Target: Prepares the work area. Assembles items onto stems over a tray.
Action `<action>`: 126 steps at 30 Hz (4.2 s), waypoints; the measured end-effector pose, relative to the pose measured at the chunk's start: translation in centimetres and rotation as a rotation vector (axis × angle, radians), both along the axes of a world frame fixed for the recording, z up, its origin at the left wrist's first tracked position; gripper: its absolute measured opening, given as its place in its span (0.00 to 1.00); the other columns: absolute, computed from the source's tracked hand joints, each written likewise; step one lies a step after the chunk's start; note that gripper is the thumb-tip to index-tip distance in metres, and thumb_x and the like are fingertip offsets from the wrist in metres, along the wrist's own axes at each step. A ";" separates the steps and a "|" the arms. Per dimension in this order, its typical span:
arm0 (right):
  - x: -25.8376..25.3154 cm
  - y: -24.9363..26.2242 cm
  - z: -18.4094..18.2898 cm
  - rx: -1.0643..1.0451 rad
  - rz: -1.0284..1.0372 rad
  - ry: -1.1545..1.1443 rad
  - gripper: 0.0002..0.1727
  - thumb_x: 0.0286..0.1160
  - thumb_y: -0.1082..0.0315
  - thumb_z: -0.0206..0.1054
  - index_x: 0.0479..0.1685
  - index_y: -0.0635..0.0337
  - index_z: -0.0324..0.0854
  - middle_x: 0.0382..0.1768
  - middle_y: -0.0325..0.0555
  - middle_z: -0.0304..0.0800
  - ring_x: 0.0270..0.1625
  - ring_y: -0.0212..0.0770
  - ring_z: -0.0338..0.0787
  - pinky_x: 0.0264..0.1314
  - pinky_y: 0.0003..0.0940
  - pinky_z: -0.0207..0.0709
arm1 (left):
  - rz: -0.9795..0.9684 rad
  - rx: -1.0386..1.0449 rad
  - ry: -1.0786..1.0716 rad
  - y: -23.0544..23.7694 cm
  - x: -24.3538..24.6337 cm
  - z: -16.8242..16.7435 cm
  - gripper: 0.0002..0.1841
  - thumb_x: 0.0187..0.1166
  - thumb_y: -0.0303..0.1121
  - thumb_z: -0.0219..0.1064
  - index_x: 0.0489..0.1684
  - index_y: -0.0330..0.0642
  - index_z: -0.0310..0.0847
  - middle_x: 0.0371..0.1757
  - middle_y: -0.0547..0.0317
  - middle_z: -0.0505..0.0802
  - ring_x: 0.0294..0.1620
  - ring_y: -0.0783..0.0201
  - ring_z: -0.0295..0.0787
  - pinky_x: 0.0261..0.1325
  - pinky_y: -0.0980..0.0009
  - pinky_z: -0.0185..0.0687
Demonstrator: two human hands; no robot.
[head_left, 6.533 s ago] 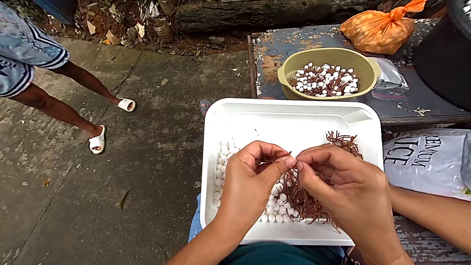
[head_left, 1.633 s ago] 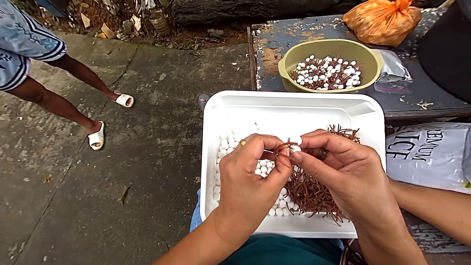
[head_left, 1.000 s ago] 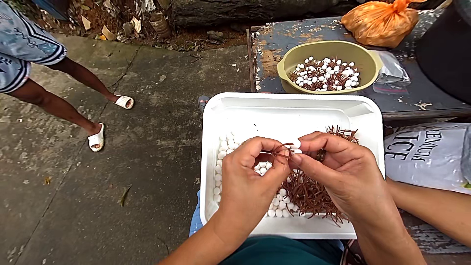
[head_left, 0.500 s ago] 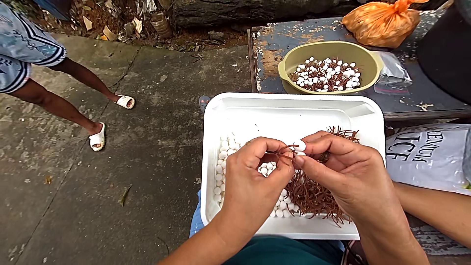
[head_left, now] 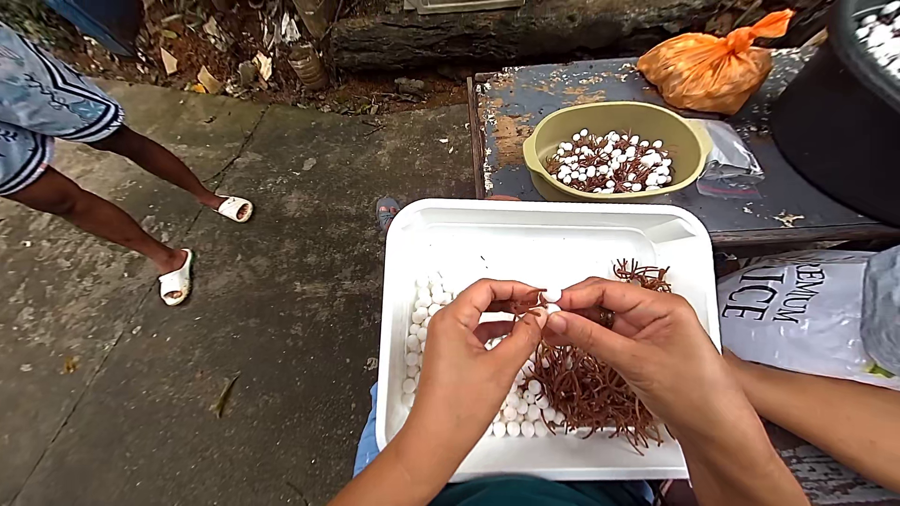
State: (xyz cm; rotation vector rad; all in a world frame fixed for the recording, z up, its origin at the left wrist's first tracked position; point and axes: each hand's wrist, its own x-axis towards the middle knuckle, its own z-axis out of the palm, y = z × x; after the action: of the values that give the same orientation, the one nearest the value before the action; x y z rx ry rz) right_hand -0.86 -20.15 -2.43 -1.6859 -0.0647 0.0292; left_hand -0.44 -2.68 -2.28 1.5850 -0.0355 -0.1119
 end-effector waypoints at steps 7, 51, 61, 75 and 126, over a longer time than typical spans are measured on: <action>5.5 -6.1 2.6 -0.188 -0.199 -0.100 0.05 0.71 0.75 0.74 0.43 0.59 0.91 0.34 0.36 0.96 0.36 0.29 0.95 0.44 0.24 0.91 | -0.059 0.004 -0.052 1.5 0.8 0.1 0.32 0.70 0.37 0.79 0.74 0.31 0.75 0.69 0.50 0.87 0.67 0.59 0.88 0.60 0.67 0.91; 2.7 -6.4 3.1 -0.652 0.093 -0.222 0.04 0.74 0.60 0.72 0.34 0.46 0.90 0.26 0.22 0.87 0.20 0.15 0.77 0.18 0.10 0.68 | -0.082 0.176 -0.032 2.6 0.7 0.6 0.14 0.79 0.38 0.69 0.58 0.47 0.89 0.54 0.67 0.95 0.47 0.72 0.93 0.48 0.75 0.91; 1.9 -4.3 2.3 -0.251 0.186 -0.070 0.03 0.72 0.63 0.73 0.32 0.45 0.90 0.22 0.25 0.88 0.20 0.18 0.81 0.20 0.11 0.73 | -0.112 0.326 -0.402 -1.2 0.3 -0.5 0.09 0.73 0.38 0.75 0.45 0.47 0.94 0.45 0.69 0.91 0.42 0.80 0.86 0.41 0.84 0.81; 2.5 -2.9 0.7 -0.485 0.013 -0.290 0.07 0.78 0.65 0.69 0.45 0.54 0.90 0.47 0.33 0.88 0.41 0.19 0.88 0.36 0.11 0.83 | -0.073 0.010 -0.161 3.5 2.4 1.4 0.03 0.77 0.24 0.71 0.37 0.40 0.91 0.43 0.64 0.92 0.38 0.74 0.89 0.41 0.81 0.88; 1.2 0.6 0.3 0.452 0.087 0.205 0.09 0.73 0.79 0.70 0.45 0.58 0.93 0.38 0.43 0.95 0.39 0.32 0.95 0.45 0.26 0.91 | 0.113 0.570 -0.605 1.0 0.3 1.0 0.03 0.67 0.25 0.71 0.26 0.42 0.90 0.35 0.64 0.83 0.38 0.80 0.80 0.40 0.90 0.75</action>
State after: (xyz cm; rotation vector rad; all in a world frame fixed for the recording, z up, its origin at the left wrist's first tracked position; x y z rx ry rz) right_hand 0.34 -19.54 -2.15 -1.2202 0.0104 0.2356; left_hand -0.14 -1.63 -1.28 2.1339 -0.4155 0.4888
